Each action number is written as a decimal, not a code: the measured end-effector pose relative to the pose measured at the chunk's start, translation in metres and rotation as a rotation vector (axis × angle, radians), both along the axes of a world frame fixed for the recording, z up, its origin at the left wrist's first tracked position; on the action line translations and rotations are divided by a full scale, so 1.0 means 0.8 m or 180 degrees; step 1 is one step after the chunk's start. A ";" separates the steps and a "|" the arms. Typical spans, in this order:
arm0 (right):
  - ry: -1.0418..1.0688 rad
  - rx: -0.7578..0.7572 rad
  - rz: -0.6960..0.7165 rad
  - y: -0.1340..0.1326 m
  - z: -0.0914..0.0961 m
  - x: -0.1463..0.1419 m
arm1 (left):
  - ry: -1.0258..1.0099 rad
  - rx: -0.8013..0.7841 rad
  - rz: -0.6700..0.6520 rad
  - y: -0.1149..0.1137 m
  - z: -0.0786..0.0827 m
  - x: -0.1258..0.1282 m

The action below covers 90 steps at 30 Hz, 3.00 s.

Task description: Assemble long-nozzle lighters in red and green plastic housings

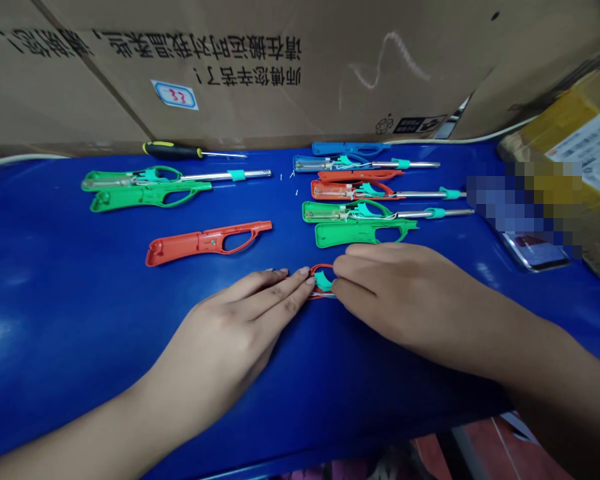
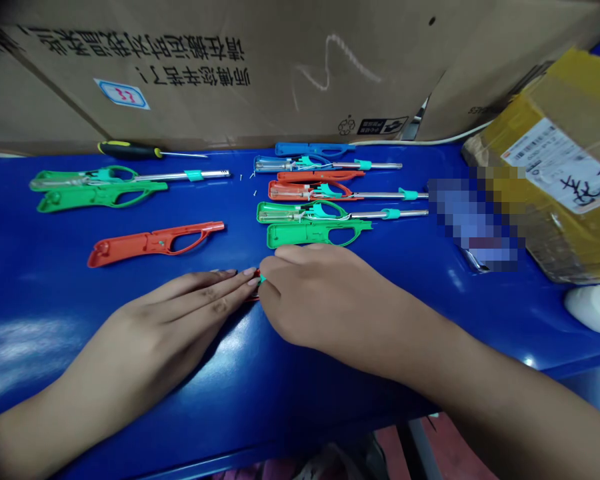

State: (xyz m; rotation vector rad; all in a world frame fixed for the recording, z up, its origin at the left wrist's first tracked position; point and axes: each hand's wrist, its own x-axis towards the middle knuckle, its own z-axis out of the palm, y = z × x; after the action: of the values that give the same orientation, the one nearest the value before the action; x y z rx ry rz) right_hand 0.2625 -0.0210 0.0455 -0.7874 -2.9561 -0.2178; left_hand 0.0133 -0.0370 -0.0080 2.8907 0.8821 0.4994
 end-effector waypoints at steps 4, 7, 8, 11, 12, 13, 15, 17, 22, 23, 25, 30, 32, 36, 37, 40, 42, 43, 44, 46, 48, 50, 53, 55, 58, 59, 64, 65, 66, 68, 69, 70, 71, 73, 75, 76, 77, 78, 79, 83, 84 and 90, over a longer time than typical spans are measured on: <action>-0.0005 -0.0030 -0.0130 -0.001 -0.002 -0.006 | 0.0016 -0.0001 0.0002 0.000 0.000 0.001; 0.0058 -0.0143 -0.0131 0.000 0.001 -0.006 | 0.0007 -0.0008 0.0026 -0.001 0.001 0.001; 0.0087 -0.0290 -0.0183 0.001 0.003 -0.002 | 0.0000 -0.0010 0.0045 -0.001 0.001 0.001; 0.0210 -0.0933 -0.0624 0.005 0.011 0.018 | -0.0016 -0.0022 0.0069 -0.001 0.001 0.002; 0.0365 -0.0960 -0.0701 0.005 0.013 0.027 | -0.0025 -0.0024 0.0069 -0.001 0.001 0.002; 0.0421 -0.0927 -0.0784 0.006 0.014 0.036 | -0.0035 -0.0029 0.0067 -0.001 0.001 0.002; 0.0248 -0.0960 -0.0831 0.006 0.011 0.053 | -0.0072 -0.0025 0.0067 -0.001 0.002 0.002; 0.0117 -0.1039 -0.0869 0.004 0.005 0.063 | -0.0092 -0.0020 0.0065 0.000 0.003 0.003; 0.0012 -0.1244 -0.0956 0.002 0.000 0.065 | -0.0062 -0.0022 0.0098 0.000 0.002 0.004; 0.0019 -0.1227 -0.0978 0.003 0.001 0.064 | -0.0062 -0.0026 0.0099 0.001 0.002 0.004; 0.0036 -0.1185 -0.1029 0.006 0.003 0.062 | -0.0084 -0.0034 0.0093 0.001 0.002 0.005; 0.0005 -0.1240 -0.1013 0.016 0.003 0.065 | -0.0082 -0.0076 0.0122 0.001 0.003 0.006; 0.0038 -0.1160 -0.1047 0.016 0.004 0.063 | -0.0066 -0.0067 0.0120 0.000 0.003 0.005; 0.0257 -0.0982 -0.1118 0.012 0.008 0.045 | -0.0046 -0.0042 0.0101 0.000 0.002 0.004; 0.0298 -0.1039 -0.1069 0.011 0.009 0.039 | -0.0042 -0.0039 0.0101 0.000 0.001 0.004; 0.0277 -0.1185 -0.0889 0.009 0.008 0.021 | -0.0043 -0.0009 0.0101 0.000 0.001 0.004; 0.0135 -0.1194 -0.0813 0.010 0.005 0.014 | -0.0055 -0.0001 0.0101 0.000 0.001 0.005; 0.0060 -0.1182 -0.0772 0.010 0.004 0.013 | -0.0058 -0.0005 0.0099 0.000 0.001 0.006; 0.0002 -0.1148 -0.0717 0.010 0.003 0.012 | -0.0064 -0.0004 0.0100 0.000 0.001 0.006; -0.0037 -0.0995 -0.0553 0.010 0.001 0.012 | -0.0073 -0.0004 0.0093 0.000 0.001 0.006; -0.0039 -0.0806 -0.0377 0.010 0.002 0.012 | -0.0081 -0.0020 0.0098 0.000 0.000 0.006; -0.0080 -0.0663 -0.0274 0.009 0.003 0.011 | -0.0111 -0.0053 0.0125 -0.001 -0.002 0.006; -0.0096 -0.0556 -0.0233 0.009 0.005 0.010 | -0.0225 -0.0145 0.0212 -0.001 -0.004 0.005; -0.0042 -0.0552 -0.0240 0.009 0.006 0.010 | -0.0302 -0.0230 0.0259 -0.002 -0.005 0.005; -0.0025 -0.0546 -0.0227 0.009 0.005 0.012 | -0.0361 -0.0260 0.0289 -0.002 -0.004 0.006; -0.0029 -0.0529 -0.0232 0.009 0.004 0.012 | -0.0382 -0.0236 0.0293 -0.002 -0.004 0.006; 0.0029 -0.0708 -0.0375 0.007 0.000 0.011 | -0.0487 -0.0194 0.0288 -0.001 -0.001 0.007; 0.0042 -0.0736 -0.0393 0.007 0.000 0.011 | -0.0489 -0.0213 0.0290 -0.001 0.000 0.007; 0.0050 -0.0749 -0.0409 0.007 -0.001 0.011 | -0.0492 -0.0228 0.0290 -0.001 0.000 0.008; 0.0059 -0.0745 -0.0443 0.007 -0.002 0.010 | -0.0512 -0.0253 0.0315 0.000 0.001 0.008; 0.0061 -0.0737 -0.0447 0.007 -0.002 0.010 | -0.0535 -0.0261 0.0334 0.000 0.001 0.008; 0.0062 -0.0729 -0.0435 0.007 -0.002 0.010 | -0.0563 -0.0267 0.0354 0.000 0.002 0.009; 0.0063 -0.0716 -0.0419 0.008 -0.003 0.009 | -0.0596 -0.0268 0.0369 0.000 0.003 0.009; 0.0066 -0.0698 -0.0401 0.008 -0.004 0.009 | -0.0660 -0.0271 0.0383 0.001 0.004 0.010; 0.0071 -0.0724 -0.0403 0.009 -0.005 0.009 | -0.0702 -0.0295 0.0389 0.002 0.004 0.010; 0.0067 -0.0775 -0.0423 0.009 -0.005 0.010 | -0.0718 -0.0318 0.0391 0.003 0.004 0.010; 0.0071 -0.0849 -0.0462 0.009 -0.005 0.010 | -0.0736 -0.0345 0.0391 0.003 0.003 0.010; 0.0091 -0.0946 -0.0518 0.009 -0.005 0.010 | -0.0758 -0.0369 0.0387 0.004 0.003 0.010; 0.0132 -0.1056 -0.0607 0.010 -0.004 0.010 | -0.0781 -0.0394 0.0380 0.005 0.002 0.010; 0.0498 -0.1521 -0.0884 0.015 -0.003 0.012 | -0.0847 -0.0526 0.0354 0.005 0.002 0.010; 0.0589 -0.1635 -0.0871 0.017 -0.003 0.013 | -0.0865 -0.0566 0.0345 0.005 0.003 0.010; 0.0970 -0.2187 -0.0700 0.028 -0.006 0.018 | -0.1032 -0.0935 0.0330 0.003 0.007 0.011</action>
State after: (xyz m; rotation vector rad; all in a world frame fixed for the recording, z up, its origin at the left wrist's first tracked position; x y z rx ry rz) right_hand 0.2766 0.0011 0.0408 -1.0842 -2.6290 0.8682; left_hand 0.0220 -0.0343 -0.0021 2.4216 0.9614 0.7505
